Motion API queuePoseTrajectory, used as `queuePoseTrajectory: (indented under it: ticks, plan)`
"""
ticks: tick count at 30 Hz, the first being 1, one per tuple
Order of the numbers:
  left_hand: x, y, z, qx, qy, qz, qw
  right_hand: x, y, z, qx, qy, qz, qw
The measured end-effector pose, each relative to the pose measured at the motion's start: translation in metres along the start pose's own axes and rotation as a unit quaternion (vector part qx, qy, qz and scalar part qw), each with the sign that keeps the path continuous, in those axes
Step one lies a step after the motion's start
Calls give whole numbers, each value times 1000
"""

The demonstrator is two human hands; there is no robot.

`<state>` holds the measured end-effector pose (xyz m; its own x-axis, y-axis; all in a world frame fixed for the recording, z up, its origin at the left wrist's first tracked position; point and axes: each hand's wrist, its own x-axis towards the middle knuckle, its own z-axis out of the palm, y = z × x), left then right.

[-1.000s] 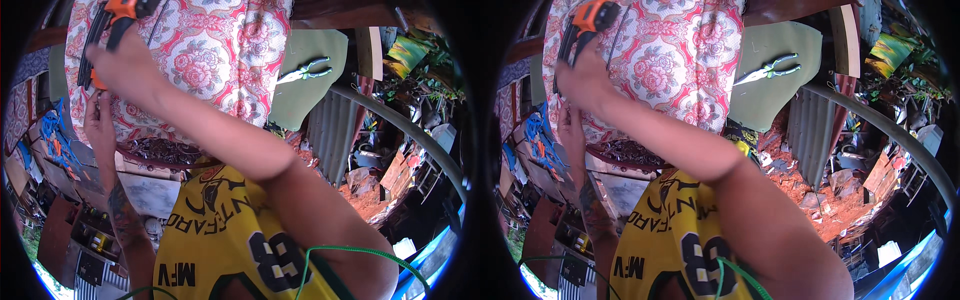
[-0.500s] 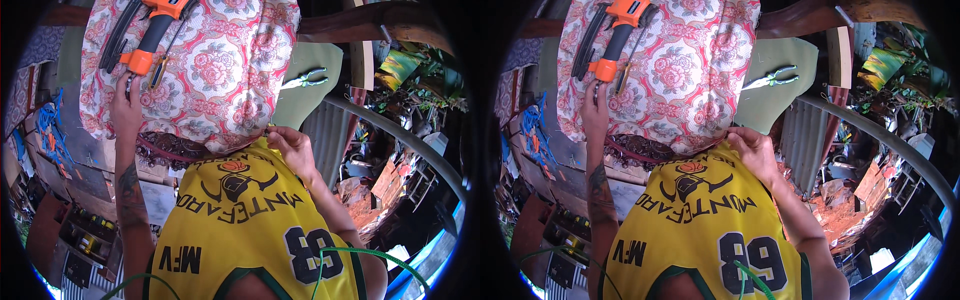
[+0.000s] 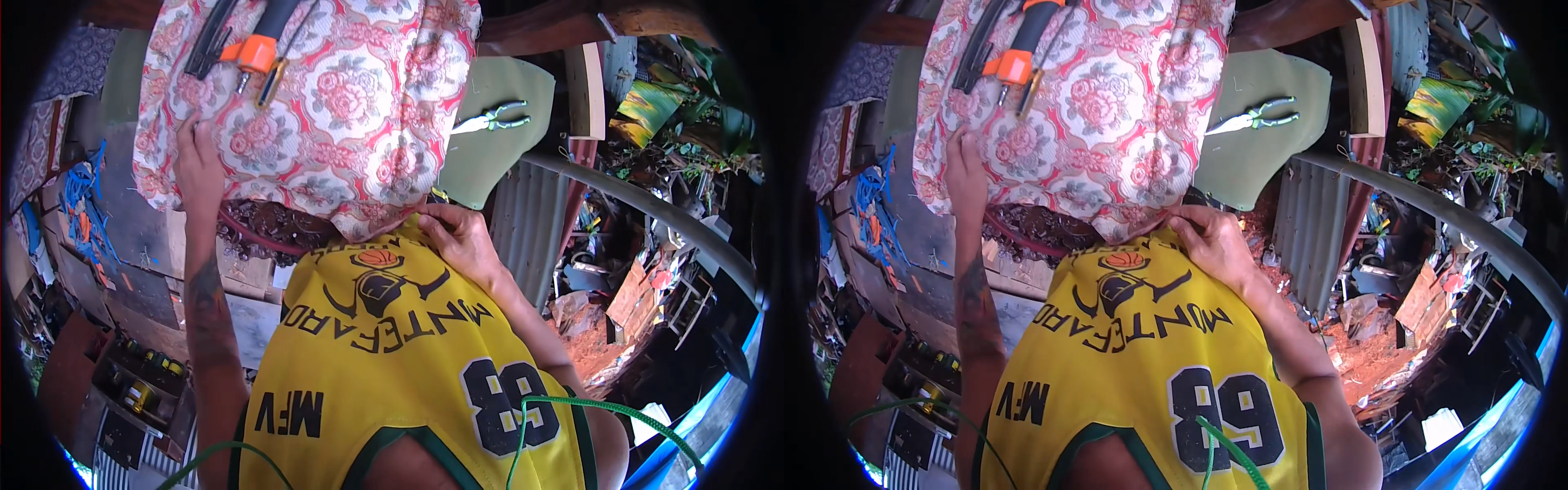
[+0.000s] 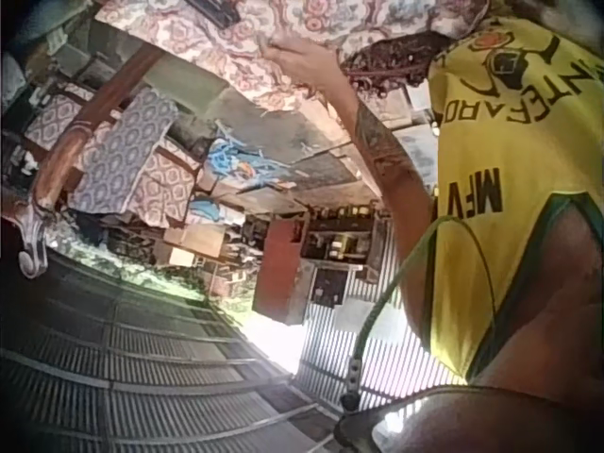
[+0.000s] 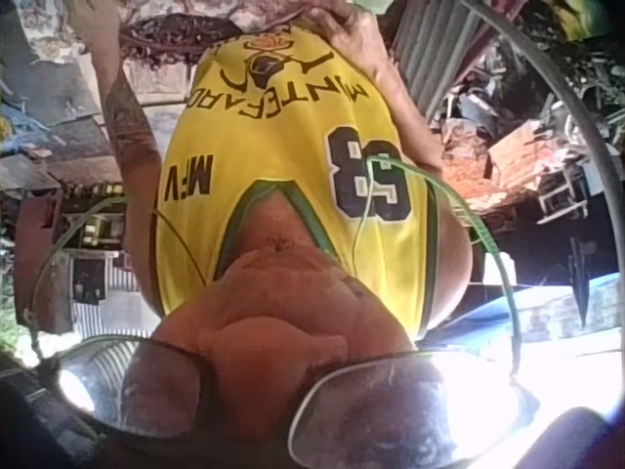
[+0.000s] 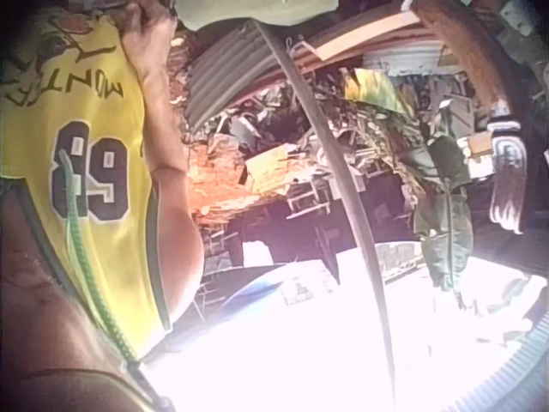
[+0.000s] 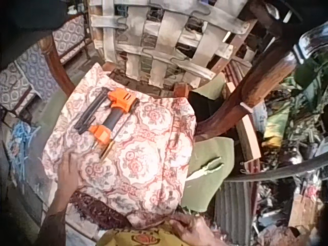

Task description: The person uses a pry tool and shears to remove old fabric and staples from a chair seat, then uses a pneumatic staple gun to attach new floral fabric to the seat frame.

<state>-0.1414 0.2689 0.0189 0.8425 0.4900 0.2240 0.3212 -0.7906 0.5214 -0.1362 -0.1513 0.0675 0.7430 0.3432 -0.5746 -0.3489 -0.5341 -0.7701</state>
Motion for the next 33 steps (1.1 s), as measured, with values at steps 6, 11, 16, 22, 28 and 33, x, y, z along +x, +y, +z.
queuePoseTrajectory:
  ticks: [6, 11, 16, 22, 28, 33]
  plan:
    - [-35, 68, -72, -405, -114, -314, 851, 31, -62, 23, 132, -115, -76, 982]
    - [-74, 144, -72, -355, -233, -214, 880, 86, -145, 82, 106, -217, -126, 962]
    - [-114, 149, -54, -472, 3, -244, 847, 114, -208, 109, 126, -161, -182, 962]
    - [-145, 96, -75, -426, 91, -291, 852, 193, -275, 125, 377, -251, -98, 886]
    - [-17, 56, -144, -285, 105, -247, 920, 254, -292, 163, 619, -370, -37, 692]
    - [57, 10, -86, -240, 80, -148, 956, 337, -324, 154, 565, -333, -22, 755]
